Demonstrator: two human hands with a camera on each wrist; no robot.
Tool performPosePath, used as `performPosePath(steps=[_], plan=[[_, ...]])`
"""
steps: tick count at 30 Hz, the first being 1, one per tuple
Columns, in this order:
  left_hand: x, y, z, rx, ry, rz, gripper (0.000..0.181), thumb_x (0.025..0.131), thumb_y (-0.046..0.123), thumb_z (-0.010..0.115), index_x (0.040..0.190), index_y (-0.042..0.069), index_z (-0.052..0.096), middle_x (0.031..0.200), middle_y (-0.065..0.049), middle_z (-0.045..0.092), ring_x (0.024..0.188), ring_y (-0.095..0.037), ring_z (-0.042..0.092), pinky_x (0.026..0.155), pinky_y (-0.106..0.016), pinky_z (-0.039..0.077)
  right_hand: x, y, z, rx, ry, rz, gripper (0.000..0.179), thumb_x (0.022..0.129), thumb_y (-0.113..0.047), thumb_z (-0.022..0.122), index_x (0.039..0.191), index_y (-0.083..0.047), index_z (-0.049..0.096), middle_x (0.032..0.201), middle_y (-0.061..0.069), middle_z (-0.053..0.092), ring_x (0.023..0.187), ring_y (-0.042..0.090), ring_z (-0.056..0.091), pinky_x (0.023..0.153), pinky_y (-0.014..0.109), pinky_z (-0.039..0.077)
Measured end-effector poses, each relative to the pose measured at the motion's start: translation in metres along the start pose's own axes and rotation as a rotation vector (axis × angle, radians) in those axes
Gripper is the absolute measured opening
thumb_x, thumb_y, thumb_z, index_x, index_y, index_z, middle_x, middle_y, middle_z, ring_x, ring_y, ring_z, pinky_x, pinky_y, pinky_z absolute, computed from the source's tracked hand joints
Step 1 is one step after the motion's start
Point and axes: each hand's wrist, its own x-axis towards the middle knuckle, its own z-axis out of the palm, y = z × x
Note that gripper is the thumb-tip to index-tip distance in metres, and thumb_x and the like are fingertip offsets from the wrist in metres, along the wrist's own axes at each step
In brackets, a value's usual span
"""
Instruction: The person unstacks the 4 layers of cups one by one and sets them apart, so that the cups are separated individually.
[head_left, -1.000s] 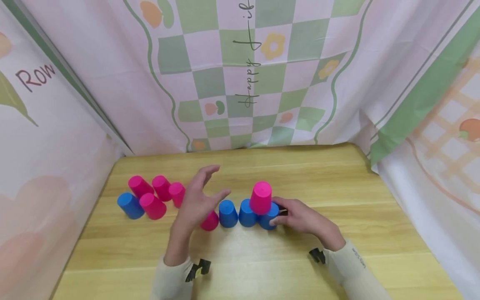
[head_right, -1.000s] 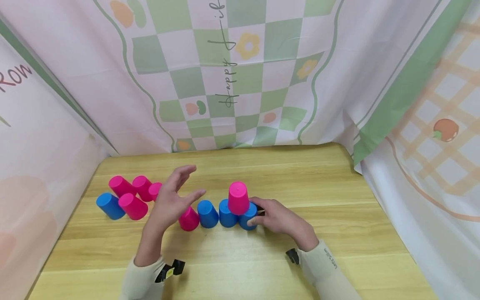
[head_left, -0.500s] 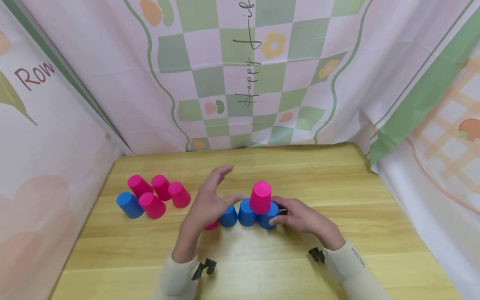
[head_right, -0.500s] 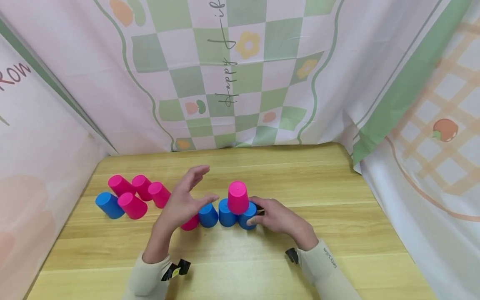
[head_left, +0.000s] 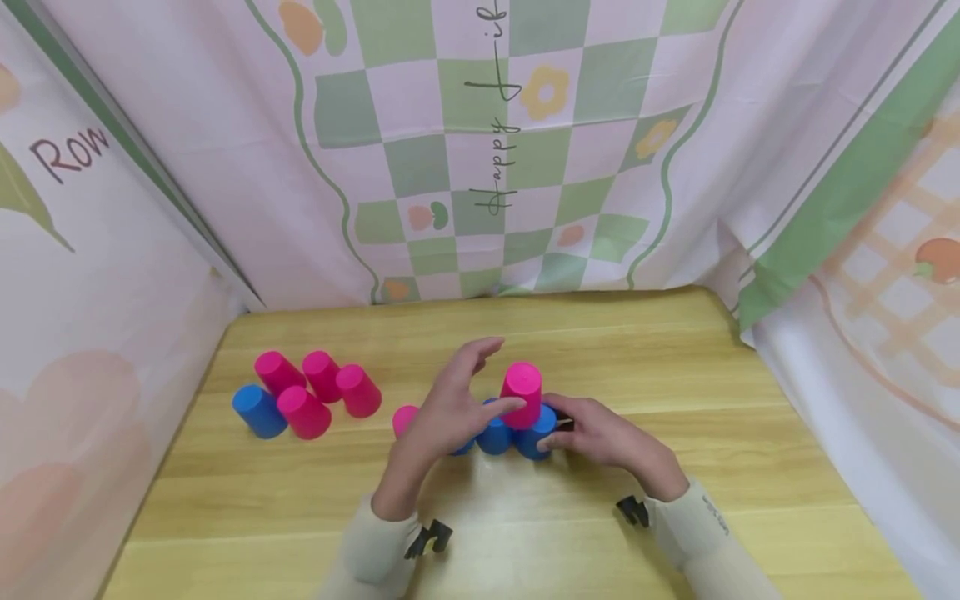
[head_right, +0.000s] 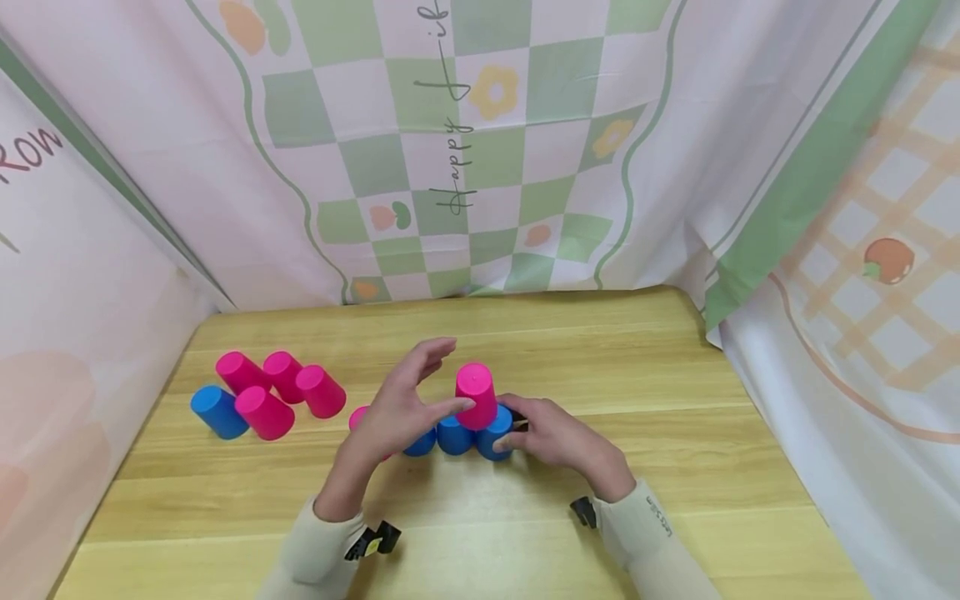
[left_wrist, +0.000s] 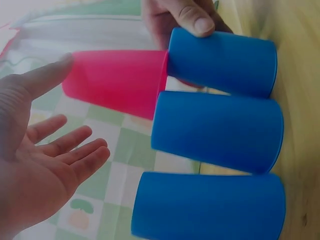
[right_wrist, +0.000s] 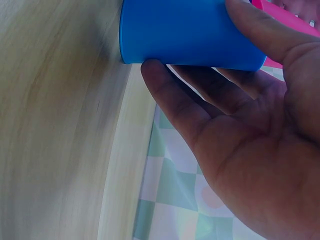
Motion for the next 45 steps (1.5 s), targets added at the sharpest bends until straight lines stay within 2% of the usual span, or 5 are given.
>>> performPosePath(steps=[4,8,14,26,45], plan=[[0.002,0.002,0.005,-0.001,-0.017,-0.002,0.076,0.081,0.037,0.078,0.146,0.024,0.040,0.146,0.008,0.045,0.134,-0.011,0.044,0.109,-0.035,0.042,0.000,0.000,0.000,0.010,-0.004,0.002,0.041,0.091,-0.034,0.069,0.129,-0.023,0.056,0.119,-0.004,0.066,0.110,0.016,0.063,0.096,0.041,0.052],[0.003,0.004,0.010,0.006,-0.033,-0.050,0.076,0.082,0.040,0.077,0.147,0.029,0.039,0.146,0.011,0.045,0.132,-0.010,0.044,0.107,-0.033,0.044,0.000,0.000,0.001,0.010,-0.002,0.008,0.044,0.091,-0.034,0.069,0.131,-0.023,0.056,0.120,-0.003,0.066,0.111,0.017,0.063,0.097,0.042,0.052],[0.004,0.006,0.013,0.009,-0.055,-0.091,0.074,0.082,0.039,0.077,0.146,0.028,0.041,0.145,0.009,0.047,0.131,-0.014,0.047,0.105,-0.033,0.045,0.001,0.000,0.001,0.012,0.000,0.010,0.049,0.089,-0.034,0.071,0.133,-0.022,0.054,0.124,0.001,0.065,0.113,0.021,0.063,0.098,0.045,0.051],[0.001,0.005,0.016,-0.031,-0.088,-0.078,0.066,0.084,0.031,0.077,0.141,0.034,0.044,0.131,0.015,0.054,0.122,-0.008,0.053,0.098,-0.029,0.051,0.000,0.001,0.002,0.015,0.001,0.017,0.049,0.090,-0.034,0.069,0.135,-0.021,0.054,0.125,0.003,0.065,0.114,0.024,0.063,0.099,0.048,0.050],[-0.002,0.003,0.016,-0.045,-0.077,-0.067,0.060,0.086,0.032,0.075,0.138,0.034,0.046,0.130,0.013,0.055,0.119,-0.009,0.054,0.095,-0.029,0.053,0.001,0.002,0.001,0.021,0.006,0.021,0.051,0.090,-0.034,0.070,0.136,-0.023,0.053,0.124,0.001,0.064,0.113,0.020,0.062,0.099,0.046,0.050]])
